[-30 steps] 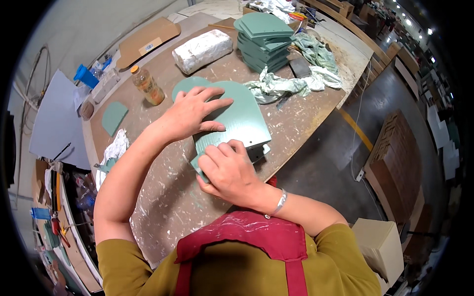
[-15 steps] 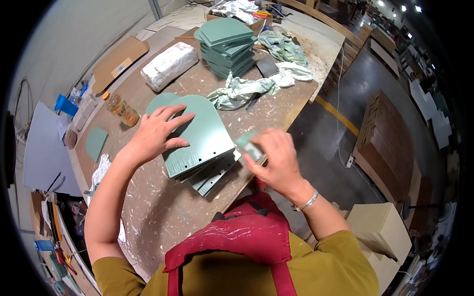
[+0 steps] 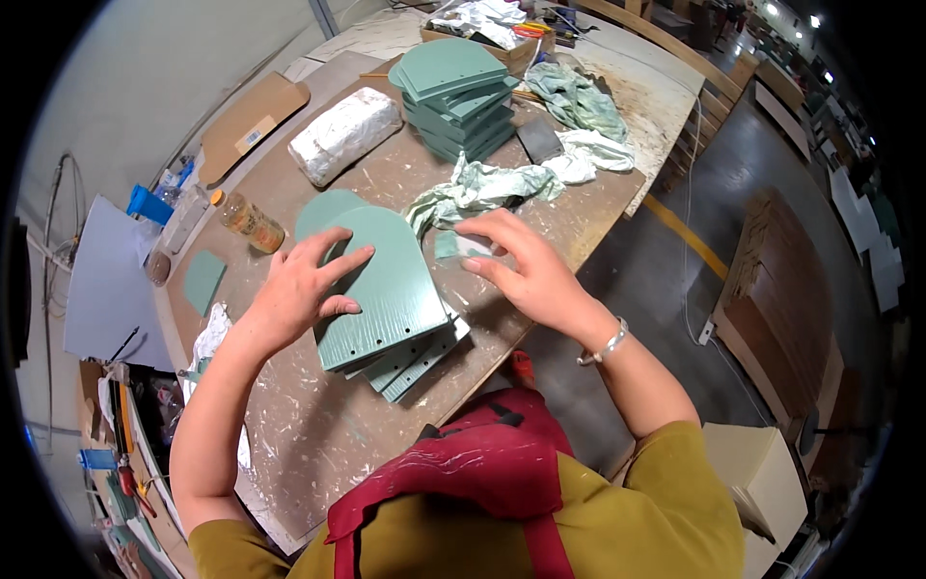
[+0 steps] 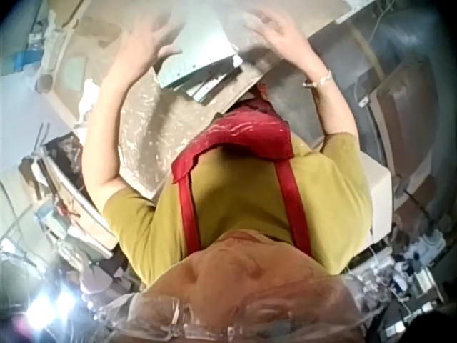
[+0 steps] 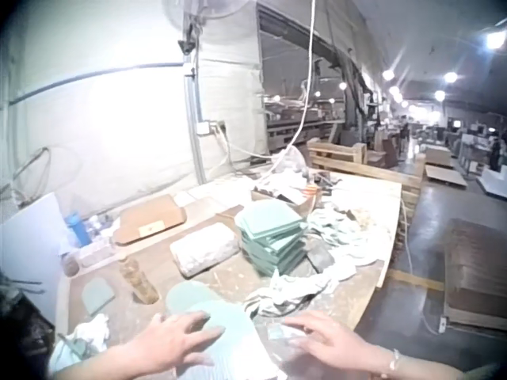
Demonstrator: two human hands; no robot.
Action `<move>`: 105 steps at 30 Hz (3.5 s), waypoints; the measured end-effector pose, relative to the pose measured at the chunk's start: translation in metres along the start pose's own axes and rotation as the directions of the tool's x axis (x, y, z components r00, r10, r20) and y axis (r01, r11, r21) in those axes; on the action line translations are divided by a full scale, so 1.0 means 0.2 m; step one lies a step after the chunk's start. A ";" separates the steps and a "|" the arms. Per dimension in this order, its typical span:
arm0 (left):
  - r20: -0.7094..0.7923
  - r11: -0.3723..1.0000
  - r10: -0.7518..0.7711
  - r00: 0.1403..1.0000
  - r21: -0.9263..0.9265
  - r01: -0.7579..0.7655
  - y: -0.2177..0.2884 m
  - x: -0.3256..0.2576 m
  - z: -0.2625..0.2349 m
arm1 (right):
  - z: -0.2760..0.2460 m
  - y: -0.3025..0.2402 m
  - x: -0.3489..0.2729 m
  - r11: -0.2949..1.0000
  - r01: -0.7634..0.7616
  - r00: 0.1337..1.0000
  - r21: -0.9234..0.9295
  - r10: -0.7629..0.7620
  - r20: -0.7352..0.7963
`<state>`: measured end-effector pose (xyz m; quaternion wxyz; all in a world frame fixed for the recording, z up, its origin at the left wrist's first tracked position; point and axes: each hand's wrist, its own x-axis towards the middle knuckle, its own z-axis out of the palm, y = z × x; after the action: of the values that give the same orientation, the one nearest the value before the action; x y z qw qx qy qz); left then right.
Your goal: The person sands the edges and surfaces of several green-painted wooden furniture components using a sanding block, then wipes dust away from the pieces with a cloth.
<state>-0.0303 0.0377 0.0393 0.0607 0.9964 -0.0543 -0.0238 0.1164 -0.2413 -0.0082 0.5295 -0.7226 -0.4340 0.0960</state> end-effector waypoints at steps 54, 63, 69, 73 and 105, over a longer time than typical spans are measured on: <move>-0.226 0.992 -0.102 0.969 0.052 0.116 0.25 -0.09 0.05 | 0.15 0.18 0.93 0.993 -0.025 0.842 0.118 -0.043 0.538; -0.228 0.992 -0.114 0.967 0.032 0.125 0.24 -0.09 0.08 | 0.43 0.02 1.19 0.984 0.179 0.649 0.023 -0.136 0.748; -0.236 0.992 -0.114 0.965 0.025 0.123 0.23 -0.10 0.07 | 0.37 0.01 1.06 0.905 0.385 0.765 -0.179 -0.205 0.610; -0.240 0.992 -0.110 0.965 0.027 0.119 0.23 -0.09 0.08 | 0.34 -0.03 1.03 0.942 0.278 0.811 -0.191 -0.124 0.572; -0.333 0.996 -0.086 0.939 -0.033 0.079 0.21 -0.09 0.11 | -0.06 0.04 0.25 0.989 -0.081 0.987 -0.123 0.097 0.131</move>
<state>-0.0530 -0.0046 0.0236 0.0774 0.9868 -0.0013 0.1425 0.1575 -0.2143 0.0068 0.4501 -0.7629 -0.4413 0.1433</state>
